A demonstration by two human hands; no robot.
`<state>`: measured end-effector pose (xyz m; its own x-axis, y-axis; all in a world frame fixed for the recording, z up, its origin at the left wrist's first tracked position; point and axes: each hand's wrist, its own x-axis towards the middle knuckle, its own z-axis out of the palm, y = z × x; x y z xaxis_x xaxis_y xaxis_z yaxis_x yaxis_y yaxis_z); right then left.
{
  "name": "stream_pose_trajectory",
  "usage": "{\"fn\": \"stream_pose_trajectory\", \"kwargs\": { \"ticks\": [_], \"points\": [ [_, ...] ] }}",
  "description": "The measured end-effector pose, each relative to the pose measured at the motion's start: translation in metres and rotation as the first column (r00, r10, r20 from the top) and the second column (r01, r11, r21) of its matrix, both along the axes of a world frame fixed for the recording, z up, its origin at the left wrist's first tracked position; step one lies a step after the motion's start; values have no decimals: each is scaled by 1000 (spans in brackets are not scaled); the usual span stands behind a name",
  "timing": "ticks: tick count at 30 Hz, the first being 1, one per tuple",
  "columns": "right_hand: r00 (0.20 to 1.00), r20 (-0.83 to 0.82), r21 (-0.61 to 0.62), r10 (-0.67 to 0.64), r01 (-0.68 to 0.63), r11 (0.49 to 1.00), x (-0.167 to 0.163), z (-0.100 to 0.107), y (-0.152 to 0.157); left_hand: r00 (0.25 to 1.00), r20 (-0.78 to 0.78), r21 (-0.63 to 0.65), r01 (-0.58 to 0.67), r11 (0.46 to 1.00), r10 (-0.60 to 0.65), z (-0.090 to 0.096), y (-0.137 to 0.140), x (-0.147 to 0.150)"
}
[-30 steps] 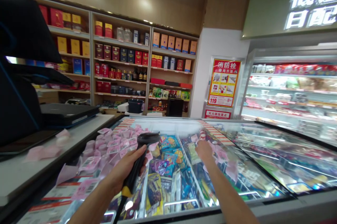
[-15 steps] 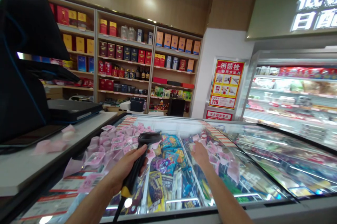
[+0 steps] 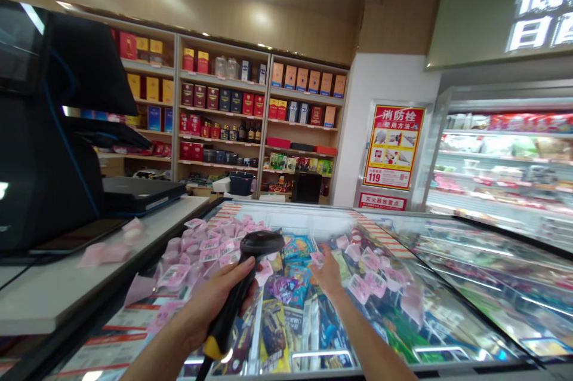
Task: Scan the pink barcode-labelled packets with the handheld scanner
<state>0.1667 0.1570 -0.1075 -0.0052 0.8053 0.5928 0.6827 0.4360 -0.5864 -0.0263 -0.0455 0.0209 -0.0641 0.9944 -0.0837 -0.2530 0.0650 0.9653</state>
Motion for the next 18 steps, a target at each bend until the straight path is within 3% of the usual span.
{"fn": "stream_pose_trajectory", "kwargs": {
  "ticks": [3, 12, 18],
  "points": [
    [998, -66, -17, 14, -16, 1000, -2, 4, 1, 998, 3, 16, 62, 998, -62, -2, 1, 1],
    [981, -138, 85, 134, -123, 989, -27, 17, 8, 990, 14, 22, 139, 990, -139, -3, 3, 6],
    [984, -145, 67, 107, -98, 993, -31, 18, 10, 990, 31, -11, 137, 991, -137, -1, 4, 8]
  ]
}}
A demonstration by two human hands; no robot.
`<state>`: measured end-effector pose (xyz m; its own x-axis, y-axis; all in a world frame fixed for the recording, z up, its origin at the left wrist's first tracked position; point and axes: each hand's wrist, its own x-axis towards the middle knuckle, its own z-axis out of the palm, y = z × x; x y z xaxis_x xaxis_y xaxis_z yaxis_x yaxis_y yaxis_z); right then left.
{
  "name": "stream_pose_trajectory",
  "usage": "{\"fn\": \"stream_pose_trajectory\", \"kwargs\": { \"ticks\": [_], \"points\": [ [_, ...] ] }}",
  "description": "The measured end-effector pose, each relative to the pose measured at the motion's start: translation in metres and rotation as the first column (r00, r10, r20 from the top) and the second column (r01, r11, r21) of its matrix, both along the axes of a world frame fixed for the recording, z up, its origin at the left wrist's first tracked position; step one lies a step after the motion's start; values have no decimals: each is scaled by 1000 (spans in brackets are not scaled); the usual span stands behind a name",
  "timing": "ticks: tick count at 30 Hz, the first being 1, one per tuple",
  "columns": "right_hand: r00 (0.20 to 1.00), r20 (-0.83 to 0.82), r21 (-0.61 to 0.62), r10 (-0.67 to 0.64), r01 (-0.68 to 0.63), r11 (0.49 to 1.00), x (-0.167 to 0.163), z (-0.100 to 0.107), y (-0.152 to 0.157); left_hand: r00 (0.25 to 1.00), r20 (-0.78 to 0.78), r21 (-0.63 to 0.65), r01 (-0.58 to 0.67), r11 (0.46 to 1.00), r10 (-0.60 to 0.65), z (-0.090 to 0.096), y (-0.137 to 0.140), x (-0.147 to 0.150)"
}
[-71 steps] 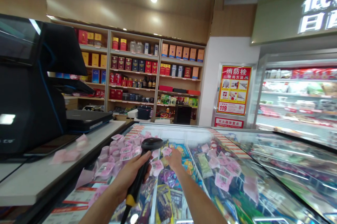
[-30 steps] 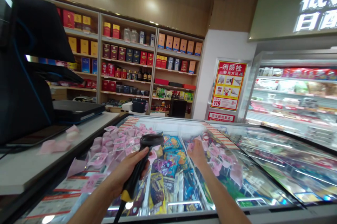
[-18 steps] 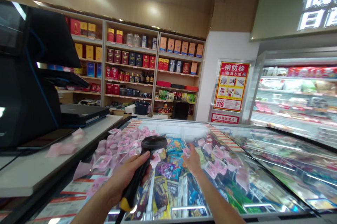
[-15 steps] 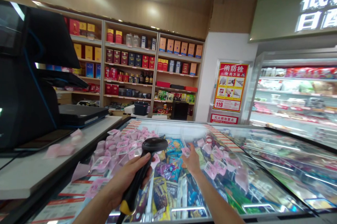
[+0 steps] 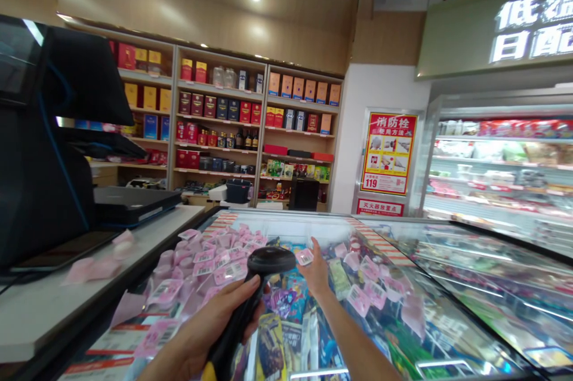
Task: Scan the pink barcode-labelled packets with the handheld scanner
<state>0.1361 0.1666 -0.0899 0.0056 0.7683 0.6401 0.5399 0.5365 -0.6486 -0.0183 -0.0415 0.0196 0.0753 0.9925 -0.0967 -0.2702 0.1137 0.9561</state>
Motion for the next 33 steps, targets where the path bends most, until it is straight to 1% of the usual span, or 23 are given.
{"fn": "stream_pose_trajectory", "kwargs": {
  "ticks": [5, 8, 12, 14, 15, 18, 20, 25, 28, 29, 31, 33],
  "points": [
    [992, 82, -44, -99, 103, 994, -1, -4, 7, 998, 35, 16, -61, 998, 60, 4, 2, -9],
    [985, 132, -69, -114, 124, 990, -6, -10, 13, 993, 38, 9, -111, 994, 110, 3, 3, -18],
    [981, 145, -123, -132, 151, 981, -23, -13, 22, 990, 37, 3, -134, 991, 134, -1, 2, -30],
    [985, 141, -172, -101, 125, 977, -34, -12, 25, 989, 35, -2, -142, 990, 142, -4, 1, -35],
    [991, 112, -212, -67, 89, 973, -38, -11, 26, 988, 33, -5, -148, 989, 148, -5, 1, -37],
    [998, -55, -334, 42, -58, 941, -49, -8, 27, 988, 29, -11, -153, 988, 153, -8, 2, -42],
    [988, -130, -369, 78, -121, 922, -54, -8, 27, 989, 29, -11, -147, 989, 147, -9, 2, -42],
    [974, -160, -389, 161, -212, 896, -68, -10, 27, 987, 25, -24, -156, 987, 156, -7, 1, -35],
    [967, -165, -396, 196, -247, 884, -66, -10, 24, 989, 22, -25, -145, 989, 145, -7, 0, -31],
    [969, -157, -396, 191, -239, 887, -62, -9, 21, 990, 20, -23, -139, 990, 140, -7, 0, -29],
    [981, -99, -361, 168, -193, 913, -45, -4, 13, 992, 11, -25, -125, 992, 125, -10, 1, -26],
    [991, 27, -271, 134, -122, 955, -19, 4, 3, 996, 6, -24, -93, 995, 94, -14, 4, -21]
  ]
}}
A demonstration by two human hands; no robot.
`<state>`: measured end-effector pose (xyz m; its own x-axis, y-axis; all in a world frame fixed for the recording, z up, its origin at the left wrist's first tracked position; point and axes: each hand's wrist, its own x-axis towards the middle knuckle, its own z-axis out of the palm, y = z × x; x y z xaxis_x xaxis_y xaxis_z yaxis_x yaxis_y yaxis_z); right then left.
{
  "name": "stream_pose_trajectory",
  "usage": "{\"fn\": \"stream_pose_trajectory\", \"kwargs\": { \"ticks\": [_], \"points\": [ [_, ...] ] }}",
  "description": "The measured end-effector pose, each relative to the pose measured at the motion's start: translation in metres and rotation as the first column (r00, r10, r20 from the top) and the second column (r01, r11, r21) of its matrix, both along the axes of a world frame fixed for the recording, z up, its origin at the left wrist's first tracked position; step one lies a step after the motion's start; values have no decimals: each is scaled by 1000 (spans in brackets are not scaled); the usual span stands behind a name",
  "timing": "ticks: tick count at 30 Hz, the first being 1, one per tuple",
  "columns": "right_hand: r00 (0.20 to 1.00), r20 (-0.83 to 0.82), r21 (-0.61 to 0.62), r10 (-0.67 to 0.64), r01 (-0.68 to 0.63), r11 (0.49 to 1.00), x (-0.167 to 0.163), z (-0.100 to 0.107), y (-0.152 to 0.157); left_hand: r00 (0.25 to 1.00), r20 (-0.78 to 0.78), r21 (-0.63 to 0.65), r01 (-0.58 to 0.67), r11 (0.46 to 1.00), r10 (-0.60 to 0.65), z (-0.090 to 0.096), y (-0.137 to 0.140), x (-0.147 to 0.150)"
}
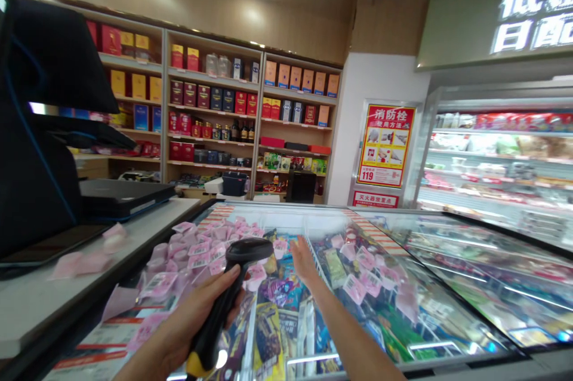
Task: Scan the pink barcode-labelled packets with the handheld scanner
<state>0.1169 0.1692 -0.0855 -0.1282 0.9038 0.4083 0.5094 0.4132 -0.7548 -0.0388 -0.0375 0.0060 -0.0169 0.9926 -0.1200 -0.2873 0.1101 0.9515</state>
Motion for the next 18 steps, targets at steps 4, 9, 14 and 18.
{"fn": "stream_pose_trajectory", "kwargs": {
  "ticks": [4, 9, 14, 18],
  "points": [
    [941, 296, 242, -163, 91, 966, 63, 17, -27, 998, 4, 7, 69, 998, -69, -3, 5, 15],
    [792, 548, 234, -271, 166, 958, 130, 15, -58, 992, 22, -3, 123, 992, -123, 0, 3, 33],
    [706, 675, 168, -215, 136, 976, 160, 0, -76, 991, 14, -17, 133, 991, -133, 3, -2, 39],
    [694, 699, 162, -172, 80, 983, 163, -1, -73, 991, 23, -26, 131, 991, -131, 5, -3, 39]
  ]
}}
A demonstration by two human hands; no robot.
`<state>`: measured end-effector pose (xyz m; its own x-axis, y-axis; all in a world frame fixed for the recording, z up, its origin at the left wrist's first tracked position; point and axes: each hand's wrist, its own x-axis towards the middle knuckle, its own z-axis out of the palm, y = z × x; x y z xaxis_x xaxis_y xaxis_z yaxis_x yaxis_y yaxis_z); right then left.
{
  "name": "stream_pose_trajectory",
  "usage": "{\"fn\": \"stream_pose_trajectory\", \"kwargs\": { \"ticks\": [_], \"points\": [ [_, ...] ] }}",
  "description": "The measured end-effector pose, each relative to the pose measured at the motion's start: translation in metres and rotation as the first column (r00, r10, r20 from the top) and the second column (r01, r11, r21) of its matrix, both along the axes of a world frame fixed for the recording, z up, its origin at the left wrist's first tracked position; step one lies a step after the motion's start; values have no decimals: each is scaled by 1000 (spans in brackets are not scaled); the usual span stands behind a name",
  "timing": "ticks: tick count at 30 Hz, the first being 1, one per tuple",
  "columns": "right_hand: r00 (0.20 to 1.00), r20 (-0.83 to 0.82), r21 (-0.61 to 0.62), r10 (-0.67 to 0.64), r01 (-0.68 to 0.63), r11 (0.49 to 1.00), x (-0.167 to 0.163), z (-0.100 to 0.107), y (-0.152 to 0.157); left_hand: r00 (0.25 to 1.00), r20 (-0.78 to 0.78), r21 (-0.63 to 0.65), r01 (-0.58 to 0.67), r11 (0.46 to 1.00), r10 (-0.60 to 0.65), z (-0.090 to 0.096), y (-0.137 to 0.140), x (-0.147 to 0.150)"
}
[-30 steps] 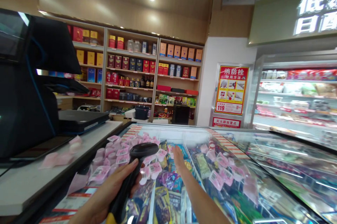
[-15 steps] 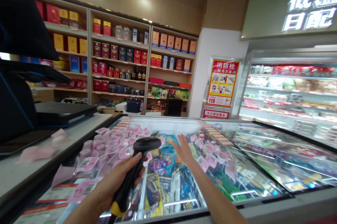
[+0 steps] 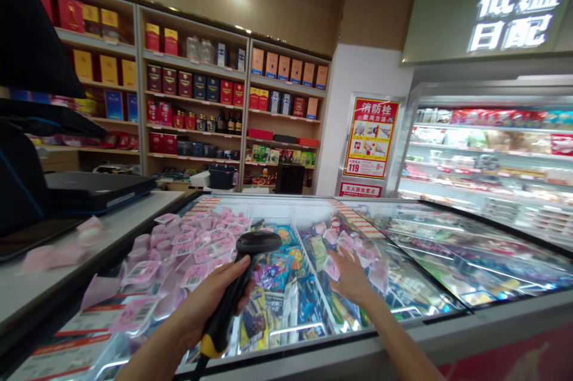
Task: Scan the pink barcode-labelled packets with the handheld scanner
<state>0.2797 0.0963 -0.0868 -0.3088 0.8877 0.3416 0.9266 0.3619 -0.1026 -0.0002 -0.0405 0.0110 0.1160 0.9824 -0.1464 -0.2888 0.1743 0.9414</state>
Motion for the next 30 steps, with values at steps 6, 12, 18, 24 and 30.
{"fn": "stream_pose_trajectory", "kwargs": {
  "ticks": [6, 12, 18, 24, 30],
  "points": [
    [1000, 9, 5, 22, -22, 1000, -11, 7, 14, 1000, -9, 3, -30, 1000, 30, 2, -2, -3],
    [993, -108, 20, -48, 51, 999, -37, 12, 33, 998, -14, 0, -64, 998, 64, 0, -2, -5],
    [801, -593, -60, -81, 56, 997, -77, 6, 57, 1000, -19, 7, -24, 1000, 24, -2, 3, -12],
    [788, -613, -173, 51, -197, 965, -77, 4, 56, 998, -3, 15, -62, 998, 62, -1, 3, -20],
    [752, -649, -105, 113, -236, 966, -67, 0, 51, 998, -14, 34, -64, 997, 65, 1, 8, -24]
  ]
}}
